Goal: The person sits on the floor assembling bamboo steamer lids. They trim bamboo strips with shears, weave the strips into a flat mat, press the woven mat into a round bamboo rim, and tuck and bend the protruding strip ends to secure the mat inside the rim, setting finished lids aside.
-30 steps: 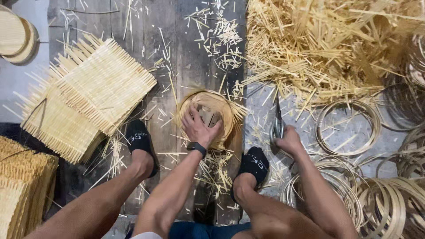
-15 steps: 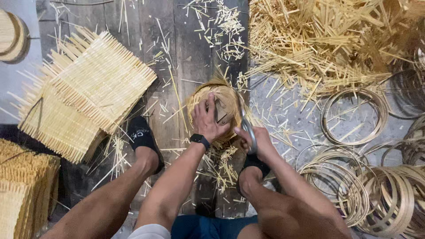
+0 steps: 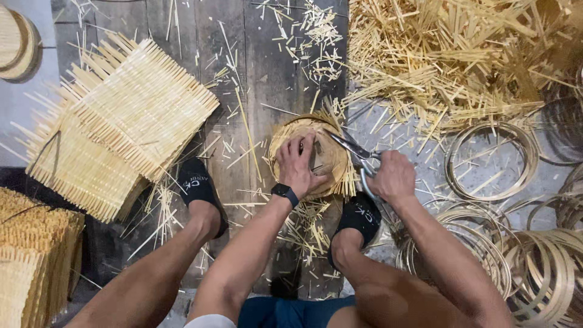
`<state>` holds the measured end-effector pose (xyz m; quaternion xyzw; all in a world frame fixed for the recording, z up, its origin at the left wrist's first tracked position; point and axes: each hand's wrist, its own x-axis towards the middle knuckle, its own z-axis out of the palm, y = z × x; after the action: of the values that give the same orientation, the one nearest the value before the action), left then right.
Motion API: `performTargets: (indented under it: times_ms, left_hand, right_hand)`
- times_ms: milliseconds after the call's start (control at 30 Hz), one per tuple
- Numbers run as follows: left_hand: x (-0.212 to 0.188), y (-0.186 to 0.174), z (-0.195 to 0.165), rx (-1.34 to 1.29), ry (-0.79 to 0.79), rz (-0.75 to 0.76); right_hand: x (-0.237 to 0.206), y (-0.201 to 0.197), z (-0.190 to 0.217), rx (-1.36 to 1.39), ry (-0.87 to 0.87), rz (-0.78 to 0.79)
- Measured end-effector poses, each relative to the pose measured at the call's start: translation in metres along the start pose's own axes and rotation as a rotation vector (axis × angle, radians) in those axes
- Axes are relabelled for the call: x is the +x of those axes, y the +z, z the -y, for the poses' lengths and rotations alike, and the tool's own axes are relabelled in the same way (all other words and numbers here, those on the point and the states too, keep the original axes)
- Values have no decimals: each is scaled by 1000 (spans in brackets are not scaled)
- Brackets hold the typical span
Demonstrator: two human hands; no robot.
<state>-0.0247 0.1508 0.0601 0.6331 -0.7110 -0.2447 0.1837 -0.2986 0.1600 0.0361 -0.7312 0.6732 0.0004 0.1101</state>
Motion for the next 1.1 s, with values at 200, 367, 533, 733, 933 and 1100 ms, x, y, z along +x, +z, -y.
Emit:
performTargets:
  times_ms: [200,367,533,733,933,1100]
  left_hand:
    - [3,-3,3,9,68,51]
    - [9,-10,7,45,194,208]
    - [16,-14,14,33,279,333]
    - [20,-22,8,94,358,431]
    - [-7,1,-27,-26,-243,24]
    - [-11,19,-16,139,-39,190]
  right_hand:
    - [17,0,-19,-28,-1,202]
    - [31,9,-19,-72,-76,43]
    - [32,5,-22,-35,-71,153]
    - [28,10,-14,-51,-92,27]
    - [32,9,-33,-56,-89,193]
    - [42,9,-22,-142,-70,202]
